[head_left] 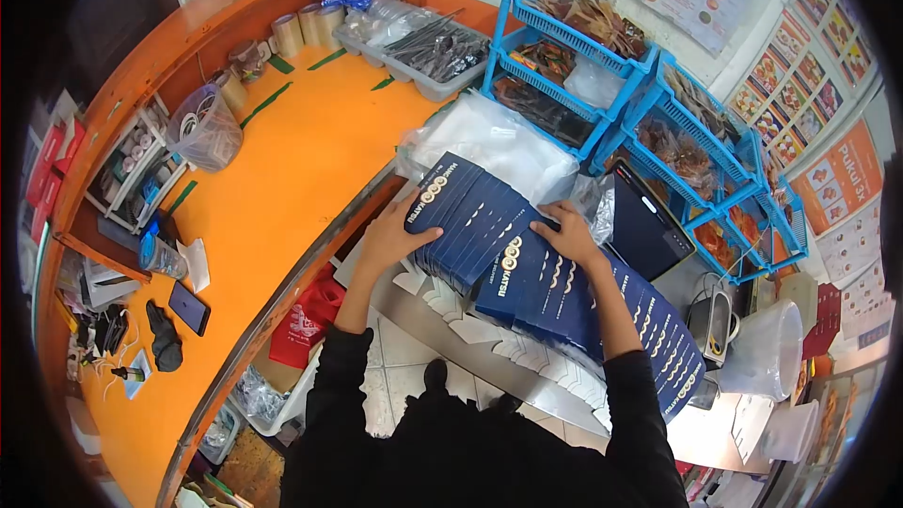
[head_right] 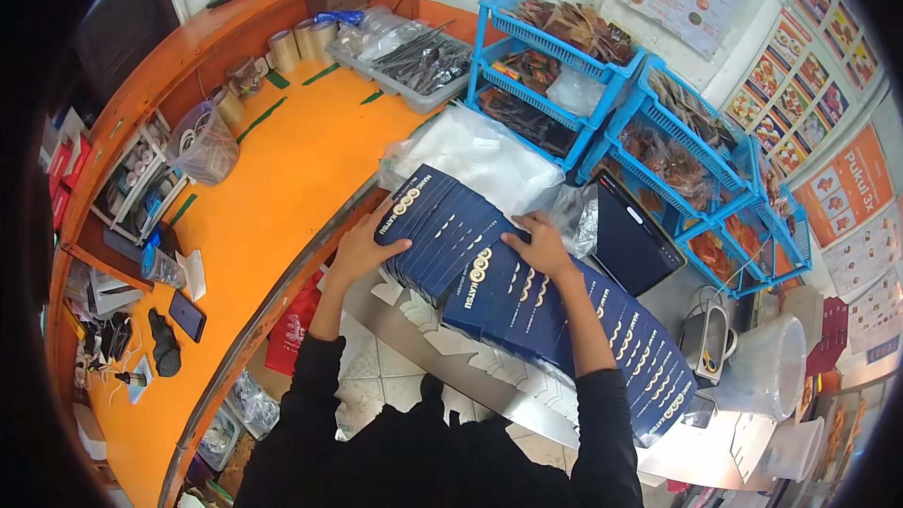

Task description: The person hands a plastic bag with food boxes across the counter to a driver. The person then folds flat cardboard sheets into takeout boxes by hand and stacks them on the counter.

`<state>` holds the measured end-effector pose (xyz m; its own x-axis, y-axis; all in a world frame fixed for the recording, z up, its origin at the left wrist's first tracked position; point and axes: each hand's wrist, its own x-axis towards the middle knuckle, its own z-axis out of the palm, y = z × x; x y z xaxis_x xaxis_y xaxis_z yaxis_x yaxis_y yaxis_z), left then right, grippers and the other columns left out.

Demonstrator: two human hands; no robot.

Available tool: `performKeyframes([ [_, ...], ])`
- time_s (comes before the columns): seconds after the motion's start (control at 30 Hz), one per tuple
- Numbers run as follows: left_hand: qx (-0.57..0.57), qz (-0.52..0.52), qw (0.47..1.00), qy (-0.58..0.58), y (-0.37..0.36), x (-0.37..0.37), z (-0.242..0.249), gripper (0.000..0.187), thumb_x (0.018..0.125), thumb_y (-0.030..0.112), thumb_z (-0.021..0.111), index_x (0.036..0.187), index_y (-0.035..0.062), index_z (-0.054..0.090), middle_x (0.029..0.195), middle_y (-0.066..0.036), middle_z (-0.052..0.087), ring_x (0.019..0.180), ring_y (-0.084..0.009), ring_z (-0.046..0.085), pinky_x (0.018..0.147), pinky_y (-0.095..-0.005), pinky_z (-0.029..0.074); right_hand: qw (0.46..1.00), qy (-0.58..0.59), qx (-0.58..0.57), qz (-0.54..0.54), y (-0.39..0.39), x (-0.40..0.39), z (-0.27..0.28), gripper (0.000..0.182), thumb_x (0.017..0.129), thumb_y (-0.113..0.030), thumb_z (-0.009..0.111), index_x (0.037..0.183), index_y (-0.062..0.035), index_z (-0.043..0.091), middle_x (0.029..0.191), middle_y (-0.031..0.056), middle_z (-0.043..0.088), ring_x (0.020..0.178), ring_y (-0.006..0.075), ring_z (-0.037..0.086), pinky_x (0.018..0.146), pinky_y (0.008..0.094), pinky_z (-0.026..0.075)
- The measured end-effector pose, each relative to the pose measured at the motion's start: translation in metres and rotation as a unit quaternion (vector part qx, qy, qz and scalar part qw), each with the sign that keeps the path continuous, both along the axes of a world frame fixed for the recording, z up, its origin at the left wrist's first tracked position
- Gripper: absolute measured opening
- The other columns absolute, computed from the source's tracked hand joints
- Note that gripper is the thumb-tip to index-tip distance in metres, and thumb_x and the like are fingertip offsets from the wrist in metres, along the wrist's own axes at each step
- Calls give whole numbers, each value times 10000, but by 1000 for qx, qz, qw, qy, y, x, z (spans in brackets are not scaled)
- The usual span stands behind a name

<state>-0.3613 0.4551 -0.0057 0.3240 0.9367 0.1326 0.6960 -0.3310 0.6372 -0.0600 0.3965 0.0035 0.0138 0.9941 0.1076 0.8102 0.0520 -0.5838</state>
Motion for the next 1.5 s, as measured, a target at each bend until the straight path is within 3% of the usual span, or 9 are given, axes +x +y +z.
performKeyframes([
  [0.23,9,7,1000,-9,3,2,-2,799,596,518,666,1237,104,426,1003,-180,556,885,-310,581,739,-387,465,996,87,6,-17,8,8,-10,375,720,-319,663,896,12,638,795,145,633,709,204,609,661,280,459],
  [0.43,82,42,996,-6,-13,5,-7,793,585,512,674,1213,85,447,926,-176,568,798,-305,596,692,-380,473,989,139,-13,-45,9,8,-20,329,734,-293,660,901,-11,644,777,119,647,668,158,609,622,254,460],
  [0.57,15,59,998,-26,-31,7,-2,787,588,513,671,1206,77,450,993,-197,536,870,-325,566,716,-396,461,991,131,11,-37,7,2,-22,339,748,-275,650,976,-26,619,783,120,646,655,155,609,611,249,462],
  [0.67,72,61,994,59,-38,13,-5,766,600,512,664,1201,86,456,1083,-213,477,950,-361,511,748,-420,443,993,111,9,-40,0,-2,-19,439,737,-343,644,1042,-41,558,745,132,642,635,215,620,605,280,477],
  [0.77,163,67,981,85,-32,21,-10,727,624,513,646,1203,115,459,1137,-218,428,989,-390,469,773,-439,428,990,135,0,-40,-6,-5,-14,498,724,-371,646,1065,-46,483,774,152,631,692,267,617,652,301,478],
  [0.83,85,71,991,69,-27,23,-8,657,663,472,638,1206,146,463,1116,-185,450,973,-352,496,803,-394,427,998,17,-38,47,-18,-7,-4,557,684,-424,662,1045,-54,454,914,166,594,870,301,575,785,357,438],
  [0.97,52,71,994,63,-28,21,-4,611,670,444,640,1197,182,477,1105,-186,455,971,-346,501,796,-391,429,991,-28,-5,127,-33,-12,1,629,638,-499,664,1096,-114,468,1133,155,456,1093,312,417,927,464,298],
  [1.4,119,123,985,36,-41,18,-5,524,647,358,674,1117,155,558,1047,-187,521,955,-327,527,792,-376,434,988,-28,14,154,-39,-13,-3,623,693,-494,614,1177,-135,456,1149,145,455,1092,305,417,932,462,293],
  [1.5,119,125,984,37,-37,23,-3,529,637,383,669,1108,166,564,1066,-202,514,961,-341,521,790,-399,435,994,-40,21,102,-35,-22,-16,640,691,-512,600,1169,-110,464,1127,158,472,1067,308,441,916,457,304],
])
